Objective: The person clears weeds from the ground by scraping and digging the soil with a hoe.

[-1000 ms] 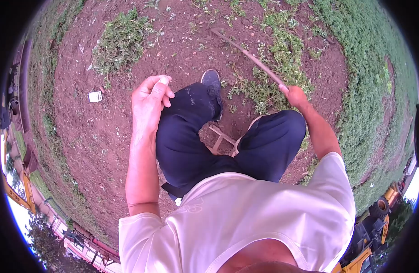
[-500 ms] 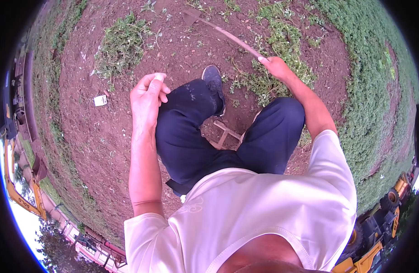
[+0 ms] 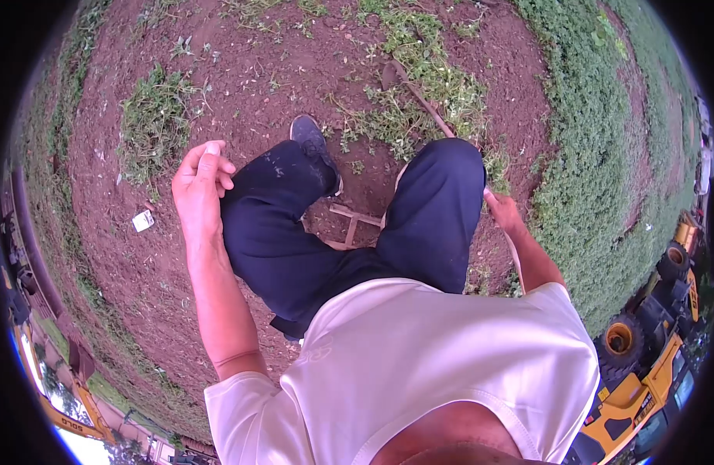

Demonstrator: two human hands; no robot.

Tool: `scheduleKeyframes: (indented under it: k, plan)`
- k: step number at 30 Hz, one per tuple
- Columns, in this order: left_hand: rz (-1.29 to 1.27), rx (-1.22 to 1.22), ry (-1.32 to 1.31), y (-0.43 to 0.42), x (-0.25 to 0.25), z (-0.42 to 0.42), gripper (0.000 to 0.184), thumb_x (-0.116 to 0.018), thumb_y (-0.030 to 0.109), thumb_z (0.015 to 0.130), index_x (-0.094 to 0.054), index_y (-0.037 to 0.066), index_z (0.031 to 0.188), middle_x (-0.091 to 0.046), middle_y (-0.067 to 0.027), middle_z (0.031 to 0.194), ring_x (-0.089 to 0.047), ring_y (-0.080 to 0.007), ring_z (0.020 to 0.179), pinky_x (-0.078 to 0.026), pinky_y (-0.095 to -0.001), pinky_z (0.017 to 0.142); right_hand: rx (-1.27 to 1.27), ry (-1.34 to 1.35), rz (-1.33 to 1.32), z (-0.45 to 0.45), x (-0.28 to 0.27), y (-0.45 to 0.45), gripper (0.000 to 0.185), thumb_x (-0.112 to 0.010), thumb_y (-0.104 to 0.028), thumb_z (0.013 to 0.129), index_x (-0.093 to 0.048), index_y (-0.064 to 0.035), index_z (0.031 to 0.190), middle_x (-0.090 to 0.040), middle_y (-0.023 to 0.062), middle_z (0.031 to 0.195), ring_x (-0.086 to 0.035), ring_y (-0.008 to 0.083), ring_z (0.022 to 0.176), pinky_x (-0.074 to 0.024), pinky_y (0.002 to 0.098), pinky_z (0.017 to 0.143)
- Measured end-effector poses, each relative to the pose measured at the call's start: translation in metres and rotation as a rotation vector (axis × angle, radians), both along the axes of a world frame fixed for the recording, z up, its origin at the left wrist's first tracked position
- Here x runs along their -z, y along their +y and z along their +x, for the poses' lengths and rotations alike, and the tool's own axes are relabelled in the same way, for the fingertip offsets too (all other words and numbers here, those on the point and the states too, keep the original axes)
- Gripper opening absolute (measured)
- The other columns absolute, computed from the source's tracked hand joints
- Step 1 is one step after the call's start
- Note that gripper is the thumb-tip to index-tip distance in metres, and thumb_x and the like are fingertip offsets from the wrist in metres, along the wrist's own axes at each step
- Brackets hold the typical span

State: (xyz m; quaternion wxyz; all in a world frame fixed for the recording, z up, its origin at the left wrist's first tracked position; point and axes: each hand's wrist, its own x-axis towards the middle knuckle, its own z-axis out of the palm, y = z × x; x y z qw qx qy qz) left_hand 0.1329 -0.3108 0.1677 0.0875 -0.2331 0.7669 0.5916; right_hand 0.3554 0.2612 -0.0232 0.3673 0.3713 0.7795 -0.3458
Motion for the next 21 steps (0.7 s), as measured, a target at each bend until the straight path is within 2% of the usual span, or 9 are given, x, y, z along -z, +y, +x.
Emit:
scheduleKeyframes:
  k: [3,6,8,9,10,12,15,17,21]
  plan:
    - [-0.003,0.031,-0.01,0.008,-0.001,-0.002,0.029,-0.062,0.03,0.101,-0.069,0.004,0.111,-0.064,0.0021,0.075,-0.051,-0.0034,0.059,-0.035,-0.0186,0.053,0.292,-0.038,-0.082,0.056,-0.012,-0.022,0.041,-0.058,-0.042,0.101,-0.069,-0.0031,0.103,-0.056,-0.0011,0.067,-0.049,0.0111,0.055,-0.0426,0.0266,0.052]
    - [-0.017,0.038,-0.015,0.024,-0.008,-0.004,0.023,-0.065,0.027,0.1,-0.071,0.005,0.106,-0.065,0.0011,0.074,-0.051,-0.0036,0.059,-0.035,-0.0194,0.054,0.427,0.061,-0.32,0.065,0.029,-0.034,0.047,-0.061,-0.046,0.098,-0.068,-0.0005,0.11,-0.068,0.0061,0.081,-0.06,0.0153,0.069,-0.0525,0.0325,0.069]
    - [-0.018,0.055,-0.022,0.033,-0.009,-0.007,0.022,-0.064,0.025,0.1,-0.071,0.005,0.106,-0.065,0.0006,0.073,-0.052,-0.0037,0.058,-0.035,-0.0192,0.052,0.429,0.452,-0.427,0.041,0.05,-0.061,0.039,-0.059,-0.037,0.1,-0.067,0.0003,0.109,-0.069,0.0048,0.091,-0.064,0.0161,0.081,-0.0547,0.0325,0.077]
    - [-0.028,0.059,-0.029,0.037,-0.01,-0.007,0.022,-0.064,0.024,0.1,-0.07,0.005,0.106,-0.065,0.0006,0.073,-0.052,-0.0038,0.057,-0.035,-0.0191,0.052,1.062,0.388,-0.742,0.034,0.058,-0.067,0.038,-0.058,-0.031,0.101,-0.065,0.0036,0.116,-0.07,0.0043,0.104,-0.065,0.016,0.091,-0.0543,0.0328,0.083]
    - [-0.033,0.06,-0.031,0.04,-0.01,-0.009,0.021,-0.064,0.024,0.1,-0.07,0.005,0.107,-0.065,0.0005,0.072,-0.052,-0.0039,0.057,-0.035,-0.0191,0.051,1.065,0.397,-0.762,0.023,0.066,-0.07,0.038,-0.058,-0.031,0.101,-0.065,0.0036,0.116,-0.07,0.0043,0.104,-0.065,0.016,0.091,-0.0543,0.0328,0.083]
    - [-0.022,0.068,-0.013,0.041,-0.008,-0.009,0.021,-0.063,0.023,0.1,-0.07,0.005,0.107,-0.066,0.0,0.073,-0.052,-0.0043,0.056,-0.035,-0.0191,0.051,0.375,0.735,-0.471,0.001,0.074,-0.072,0.04,-0.059,-0.034,0.1,-0.068,0.0033,0.11,-0.071,0.0045,0.097,-0.064,0.015,0.087,-0.0527,0.0326,0.081]
    - [-0.076,0.055,-0.041,0.044,-0.003,-0.012,0.022,-0.064,0.024,0.1,-0.07,0.004,0.106,-0.066,-0.0003,0.073,-0.053,-0.0044,0.056,-0.036,-0.0189,0.051,0.273,0.312,-0.234,-0.105,0.055,-0.062,0.061,-0.056,-0.056,0.097,-0.07,0.002,0.087,-0.065,0.0074,0.072,-0.061,0.0165,0.072,-0.0501,0.0341,0.071]
    - [-0.075,0.024,-0.041,0.047,-0.003,-0.016,0.023,-0.064,0.025,0.1,-0.07,0.003,0.106,-0.066,-0.0005,0.073,-0.053,-0.0044,0.056,-0.036,-0.0187,0.051,0.018,0.381,-0.014,-0.183,0.073,-0.048,0.07,-0.052,-0.066,0.095,-0.067,0.0006,0.077,-0.063,0.0111,0.068,-0.06,0.0218,0.067,-0.0471,0.0402,0.066]
    - [-0.12,0.028,-0.067,0.053,-0.001,-0.021,0.025,-0.064,0.026,0.101,-0.07,0.003,0.107,-0.066,-0.0007,0.073,-0.053,-0.0044,0.055,-0.036,-0.0186,0.05,-0.088,0.351,0.049,-0.34,0.099,-0.041,0.071,-0.049,-0.066,0.095,-0.072,0.0014,0.096,-0.071,0.021,0.092,-0.068,0.0347,0.088,-0.0503,0.0454,0.08]
